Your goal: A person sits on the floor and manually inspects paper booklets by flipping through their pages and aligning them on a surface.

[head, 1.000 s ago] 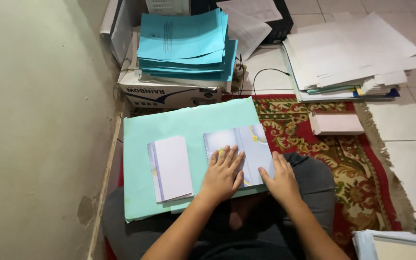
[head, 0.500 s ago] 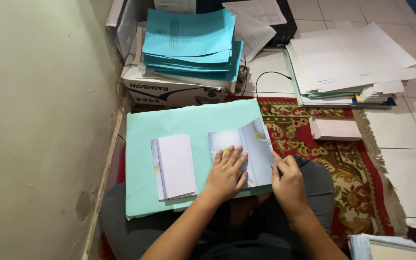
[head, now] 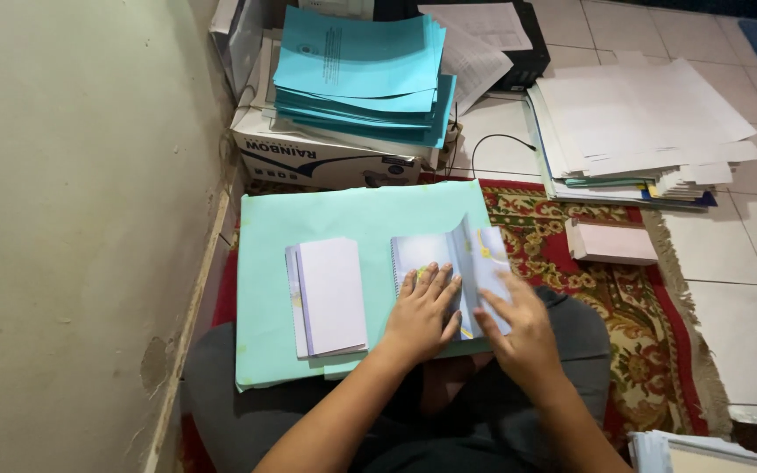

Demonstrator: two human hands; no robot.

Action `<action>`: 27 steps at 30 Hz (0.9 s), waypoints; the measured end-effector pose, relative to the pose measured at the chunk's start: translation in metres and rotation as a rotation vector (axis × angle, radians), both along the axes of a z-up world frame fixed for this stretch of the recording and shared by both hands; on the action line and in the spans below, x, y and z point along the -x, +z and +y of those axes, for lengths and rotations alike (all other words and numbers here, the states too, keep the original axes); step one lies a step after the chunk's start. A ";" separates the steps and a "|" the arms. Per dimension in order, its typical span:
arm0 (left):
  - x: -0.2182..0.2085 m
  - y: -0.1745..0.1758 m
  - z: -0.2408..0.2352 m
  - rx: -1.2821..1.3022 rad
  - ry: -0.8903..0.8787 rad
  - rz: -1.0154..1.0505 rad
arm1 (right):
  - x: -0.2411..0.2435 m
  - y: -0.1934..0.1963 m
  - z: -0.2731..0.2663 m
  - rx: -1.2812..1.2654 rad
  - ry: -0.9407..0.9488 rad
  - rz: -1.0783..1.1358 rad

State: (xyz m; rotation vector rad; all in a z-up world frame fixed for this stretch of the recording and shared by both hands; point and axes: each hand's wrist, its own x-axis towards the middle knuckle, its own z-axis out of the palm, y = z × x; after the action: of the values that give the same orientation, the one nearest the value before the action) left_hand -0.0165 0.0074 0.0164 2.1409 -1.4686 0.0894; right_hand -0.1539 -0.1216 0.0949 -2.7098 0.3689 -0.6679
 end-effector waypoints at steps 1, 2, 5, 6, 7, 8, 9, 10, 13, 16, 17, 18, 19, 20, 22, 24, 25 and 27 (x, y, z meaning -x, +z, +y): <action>-0.002 -0.005 0.000 -0.005 0.002 0.001 | -0.002 -0.004 0.000 -0.005 0.002 0.001; -0.003 -0.009 -0.001 -0.041 -0.008 -0.013 | -0.003 -0.008 -0.001 -0.217 0.169 0.063; -0.010 -0.022 -0.001 0.086 -0.020 0.125 | -0.005 -0.026 -0.004 -0.380 0.314 0.185; -0.013 -0.026 -0.001 0.257 -0.017 0.277 | -0.005 -0.032 -0.005 -0.322 0.297 0.248; -0.013 -0.008 0.003 0.252 -0.018 0.272 | -0.004 -0.031 -0.005 -0.326 0.297 0.242; -0.012 0.010 0.006 0.487 0.005 0.641 | -0.003 -0.031 -0.005 -0.298 0.262 0.268; -0.011 0.027 0.012 0.719 0.036 1.013 | -0.001 -0.031 -0.003 -0.273 0.231 0.296; -0.010 0.026 0.010 0.712 0.040 1.009 | -0.001 -0.031 -0.001 -0.281 0.234 0.293; -0.010 0.023 -0.005 0.509 0.208 0.686 | -0.002 -0.032 0.005 -0.208 0.177 0.263; -0.013 0.015 -0.029 0.199 0.177 0.236 | -0.004 -0.034 0.007 -0.186 0.149 0.264; -0.015 0.009 -0.037 0.116 0.199 0.152 | -0.004 -0.033 0.006 -0.197 0.155 0.268; -0.018 0.002 -0.046 0.033 0.220 0.069 | -0.005 -0.032 0.006 -0.209 0.162 0.272; -0.017 0.004 -0.044 0.040 0.213 0.073 | -0.002 -0.035 0.006 -0.203 0.154 0.276; -0.017 0.005 -0.042 -0.018 0.202 0.070 | 0.000 -0.039 0.006 -0.190 0.161 0.280; -0.020 0.008 -0.042 -0.069 0.186 0.064 | -0.002 -0.048 0.003 -0.172 0.163 0.281; -0.019 0.009 -0.040 -0.120 0.188 0.067 | -0.002 -0.057 0.002 -0.120 0.111 0.394; -0.019 0.006 -0.041 -0.117 0.190 0.066 | -0.009 -0.061 -0.003 -0.117 0.113 0.393; -0.021 0.003 -0.041 -0.129 0.181 0.110 | -0.025 -0.067 -0.011 -0.056 0.092 0.418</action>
State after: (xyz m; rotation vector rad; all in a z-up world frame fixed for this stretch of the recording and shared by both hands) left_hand 0.0045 -0.0338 0.0195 2.3399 -1.2469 -0.0580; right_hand -0.1291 -0.1330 0.0283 -2.7798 0.3501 -0.0584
